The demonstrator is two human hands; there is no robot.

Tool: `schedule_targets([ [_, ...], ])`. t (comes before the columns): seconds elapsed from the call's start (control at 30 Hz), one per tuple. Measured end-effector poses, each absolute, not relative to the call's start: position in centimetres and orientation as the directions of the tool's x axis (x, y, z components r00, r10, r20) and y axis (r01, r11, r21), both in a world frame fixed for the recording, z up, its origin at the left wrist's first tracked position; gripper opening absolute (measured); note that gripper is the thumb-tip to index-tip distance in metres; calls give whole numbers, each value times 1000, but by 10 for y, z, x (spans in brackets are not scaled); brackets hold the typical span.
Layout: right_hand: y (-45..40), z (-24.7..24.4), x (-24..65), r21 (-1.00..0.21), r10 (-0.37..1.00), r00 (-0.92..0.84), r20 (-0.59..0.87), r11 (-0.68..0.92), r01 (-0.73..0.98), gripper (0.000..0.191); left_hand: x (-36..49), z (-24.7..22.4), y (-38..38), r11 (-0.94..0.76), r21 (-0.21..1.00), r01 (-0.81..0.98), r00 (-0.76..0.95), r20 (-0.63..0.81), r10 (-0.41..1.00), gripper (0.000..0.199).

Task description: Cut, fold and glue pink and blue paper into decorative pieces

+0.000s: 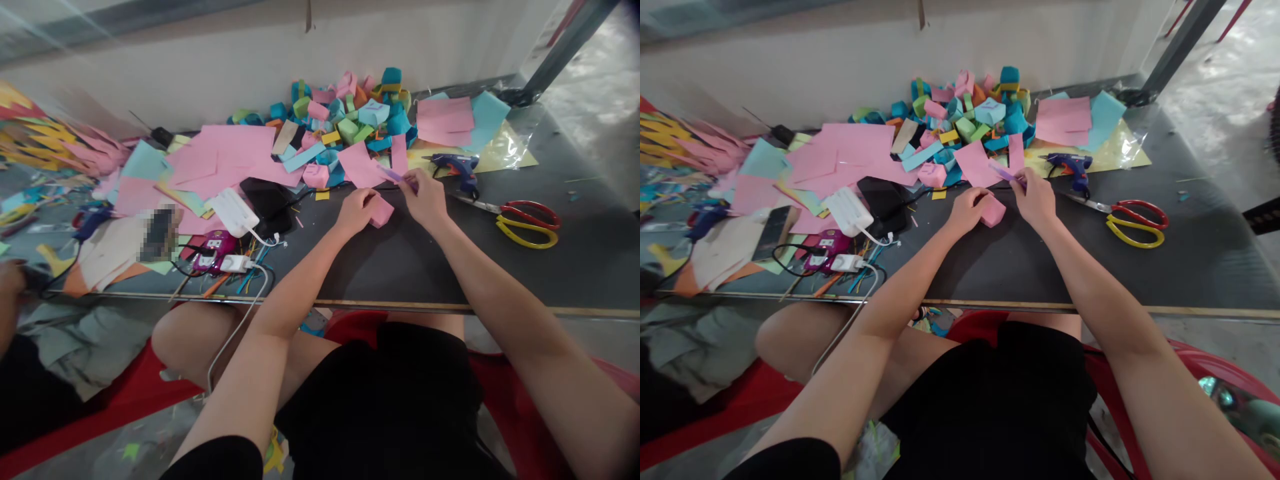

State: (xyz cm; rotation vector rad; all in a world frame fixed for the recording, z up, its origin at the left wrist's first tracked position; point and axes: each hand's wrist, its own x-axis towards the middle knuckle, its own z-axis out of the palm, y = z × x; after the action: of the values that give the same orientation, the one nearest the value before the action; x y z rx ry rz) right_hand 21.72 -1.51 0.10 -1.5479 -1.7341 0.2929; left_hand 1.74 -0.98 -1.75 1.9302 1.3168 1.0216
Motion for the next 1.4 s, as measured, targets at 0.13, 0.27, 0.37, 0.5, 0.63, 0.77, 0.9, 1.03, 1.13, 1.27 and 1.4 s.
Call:
schedule_targets([
  [0.13, -18, 7, 214, -776, 901, 91, 423, 308, 551, 13, 6, -18, -5, -466, 650, 600, 139, 489, 861, 36],
  [0.27, -24, 13, 206, -886, 918, 66, 391, 356, 296, 21, 0, -5, -9, -621, 544, 564, 237, 613, 753, 53],
  [0.37, -28, 16, 202, -919, 928, 24, 372, 364, 150, 26, 6, 5, -18, -647, 493, 581, 320, 593, 739, 57],
  [0.5, -32, 20, 199, -945, 947, 6, 320, 319, 75, 32, 12, 10, -24, -597, 475, 646, 290, 571, 768, 53],
  [0.63, -35, 22, 196, -955, 955, -39, 294, 295, 20, 42, 10, 10, -24, -561, 507, 655, 258, 547, 796, 46],
  [0.77, -36, 21, 195, -954, 952, -65, 299, 298, -27, 48, 9, 10, -23, -557, 537, 633, 252, 538, 804, 45],
  [0.9, -36, 20, 194, -954, 952, -63, 301, 300, -19, 47, 11, 8, -24, -532, 545, 648, 232, 524, 820, 44],
  [1.03, -36, 20, 195, -955, 952, -84, 295, 295, -15, 47, 9, 6, -22, -545, 544, 638, 236, 535, 811, 47],
  [1.13, -35, 22, 197, -952, 945, -116, 305, 303, -29, 49, 4, 6, -17, -571, 543, 616, 269, 536, 800, 53],
  [1.27, -35, 25, 199, -961, 952, -134, 276, 278, -9, 50, 1, 5, -12, -606, 537, 587, 334, 522, 785, 59],
  [1.4, -35, 25, 199, -972, 967, -100, 234, 235, -4, 49, 5, 5, -16, -615, 532, 583, 356, 513, 781, 60],
])
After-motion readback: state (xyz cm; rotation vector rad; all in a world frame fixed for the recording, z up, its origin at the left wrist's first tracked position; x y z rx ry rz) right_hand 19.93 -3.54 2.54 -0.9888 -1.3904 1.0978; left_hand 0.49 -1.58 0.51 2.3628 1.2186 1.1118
